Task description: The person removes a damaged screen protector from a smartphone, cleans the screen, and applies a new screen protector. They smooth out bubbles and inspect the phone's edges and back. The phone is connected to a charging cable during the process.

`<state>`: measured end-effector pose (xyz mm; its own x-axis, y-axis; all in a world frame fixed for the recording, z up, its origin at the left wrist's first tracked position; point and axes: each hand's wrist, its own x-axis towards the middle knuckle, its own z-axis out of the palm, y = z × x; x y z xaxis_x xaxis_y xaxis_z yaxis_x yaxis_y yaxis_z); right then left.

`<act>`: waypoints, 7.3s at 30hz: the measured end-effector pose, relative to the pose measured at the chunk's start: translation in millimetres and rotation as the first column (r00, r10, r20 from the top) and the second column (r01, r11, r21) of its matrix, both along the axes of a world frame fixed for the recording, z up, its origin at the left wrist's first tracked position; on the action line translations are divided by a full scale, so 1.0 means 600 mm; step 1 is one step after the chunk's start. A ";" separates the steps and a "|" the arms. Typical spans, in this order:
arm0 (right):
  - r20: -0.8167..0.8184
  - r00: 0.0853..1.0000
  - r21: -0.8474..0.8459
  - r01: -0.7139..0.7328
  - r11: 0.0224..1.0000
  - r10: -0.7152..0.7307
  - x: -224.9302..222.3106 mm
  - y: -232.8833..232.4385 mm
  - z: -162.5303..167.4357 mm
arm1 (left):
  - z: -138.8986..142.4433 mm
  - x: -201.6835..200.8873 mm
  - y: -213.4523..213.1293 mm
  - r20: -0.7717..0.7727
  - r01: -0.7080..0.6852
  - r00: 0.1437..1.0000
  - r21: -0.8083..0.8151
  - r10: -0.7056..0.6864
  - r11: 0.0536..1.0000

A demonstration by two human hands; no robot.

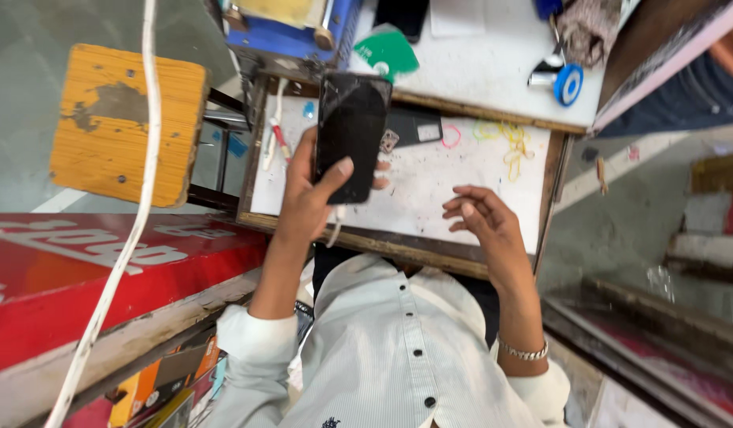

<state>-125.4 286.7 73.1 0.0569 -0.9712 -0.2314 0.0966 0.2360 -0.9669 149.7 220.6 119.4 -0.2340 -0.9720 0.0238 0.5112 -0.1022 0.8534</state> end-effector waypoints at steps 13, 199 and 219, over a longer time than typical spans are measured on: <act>0.042 0.998 0.128 -0.050 0.991 0.045 -0.137 0.062 -0.065 | 0.035 -0.036 -0.244 0.476 0.274 -0.304 -0.786 0.825 0.555; 0.366 0.922 0.033 0.123 0.992 -0.126 -0.097 -0.031 -0.141 | 0.021 -0.002 -0.471 0.508 0.155 -0.078 -0.844 0.858 0.514; 0.362 0.924 0.013 0.127 0.992 -0.123 -0.091 0.002 -0.149 | -0.110 -0.197 -0.231 0.602 0.290 0.056 -0.773 0.797 0.564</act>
<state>-180.2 288.1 -16.1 0.0131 -0.9780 -0.2081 0.4678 0.1899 -0.8632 31.8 82.0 53.4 -0.3173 -0.7294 0.6061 -0.8165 0.5352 0.2165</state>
